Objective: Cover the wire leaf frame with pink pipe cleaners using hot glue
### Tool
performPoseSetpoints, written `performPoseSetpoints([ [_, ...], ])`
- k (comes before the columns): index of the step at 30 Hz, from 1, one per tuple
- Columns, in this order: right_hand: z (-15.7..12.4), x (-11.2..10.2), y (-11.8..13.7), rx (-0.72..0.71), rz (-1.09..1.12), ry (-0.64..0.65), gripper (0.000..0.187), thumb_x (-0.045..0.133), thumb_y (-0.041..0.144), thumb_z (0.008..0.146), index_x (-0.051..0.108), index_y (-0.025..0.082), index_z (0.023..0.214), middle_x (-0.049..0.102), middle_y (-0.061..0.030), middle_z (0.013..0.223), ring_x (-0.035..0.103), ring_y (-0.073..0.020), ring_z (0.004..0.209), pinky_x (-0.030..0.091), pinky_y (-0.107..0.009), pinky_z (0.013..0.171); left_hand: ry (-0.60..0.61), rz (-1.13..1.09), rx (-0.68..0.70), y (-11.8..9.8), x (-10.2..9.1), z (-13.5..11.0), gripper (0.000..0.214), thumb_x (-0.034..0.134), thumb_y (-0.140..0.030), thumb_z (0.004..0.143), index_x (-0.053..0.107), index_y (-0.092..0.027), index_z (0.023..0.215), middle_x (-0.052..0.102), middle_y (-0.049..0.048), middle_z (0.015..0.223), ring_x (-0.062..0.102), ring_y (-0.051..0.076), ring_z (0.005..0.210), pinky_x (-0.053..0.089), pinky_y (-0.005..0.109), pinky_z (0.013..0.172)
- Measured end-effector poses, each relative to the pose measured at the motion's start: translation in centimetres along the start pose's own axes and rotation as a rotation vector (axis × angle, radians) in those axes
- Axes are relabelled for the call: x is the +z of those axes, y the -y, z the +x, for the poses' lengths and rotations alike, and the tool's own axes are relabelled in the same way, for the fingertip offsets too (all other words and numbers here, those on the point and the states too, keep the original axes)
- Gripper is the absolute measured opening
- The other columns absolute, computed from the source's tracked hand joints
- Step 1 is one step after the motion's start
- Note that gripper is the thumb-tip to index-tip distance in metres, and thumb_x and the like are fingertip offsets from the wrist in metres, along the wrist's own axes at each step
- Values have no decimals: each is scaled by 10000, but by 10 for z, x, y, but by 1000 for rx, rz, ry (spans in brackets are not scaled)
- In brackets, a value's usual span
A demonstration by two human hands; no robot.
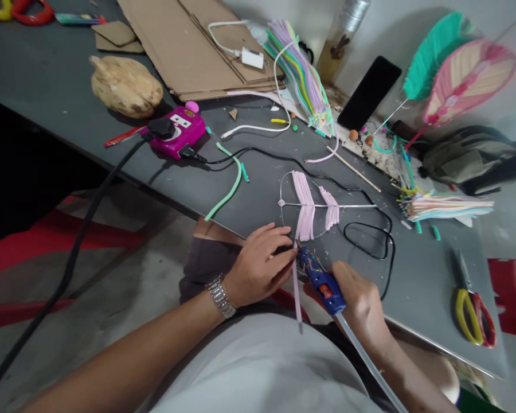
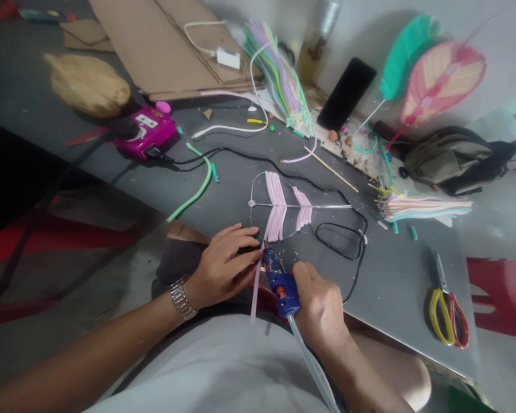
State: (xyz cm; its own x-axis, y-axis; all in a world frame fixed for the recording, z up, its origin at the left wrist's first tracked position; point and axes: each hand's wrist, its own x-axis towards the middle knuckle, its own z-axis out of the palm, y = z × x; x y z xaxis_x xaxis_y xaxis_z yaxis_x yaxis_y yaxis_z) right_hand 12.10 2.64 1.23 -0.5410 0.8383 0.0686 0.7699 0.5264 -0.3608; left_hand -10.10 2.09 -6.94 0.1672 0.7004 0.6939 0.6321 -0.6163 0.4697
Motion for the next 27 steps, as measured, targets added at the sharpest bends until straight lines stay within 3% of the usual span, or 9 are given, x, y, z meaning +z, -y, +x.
performPoseSetpoints([
  [27, -3, 4, -3, -14, -22, -29, 272, 520, 141, 941, 329, 251, 782, 478, 32, 688, 459, -118, 548, 288, -258, 547, -13, -6, -1, 0, 0, 0, 207, 713, -103, 864, 686, -152, 1064, 746, 113, 1028, 701, 278, 1181, 532, 514, 1093],
])
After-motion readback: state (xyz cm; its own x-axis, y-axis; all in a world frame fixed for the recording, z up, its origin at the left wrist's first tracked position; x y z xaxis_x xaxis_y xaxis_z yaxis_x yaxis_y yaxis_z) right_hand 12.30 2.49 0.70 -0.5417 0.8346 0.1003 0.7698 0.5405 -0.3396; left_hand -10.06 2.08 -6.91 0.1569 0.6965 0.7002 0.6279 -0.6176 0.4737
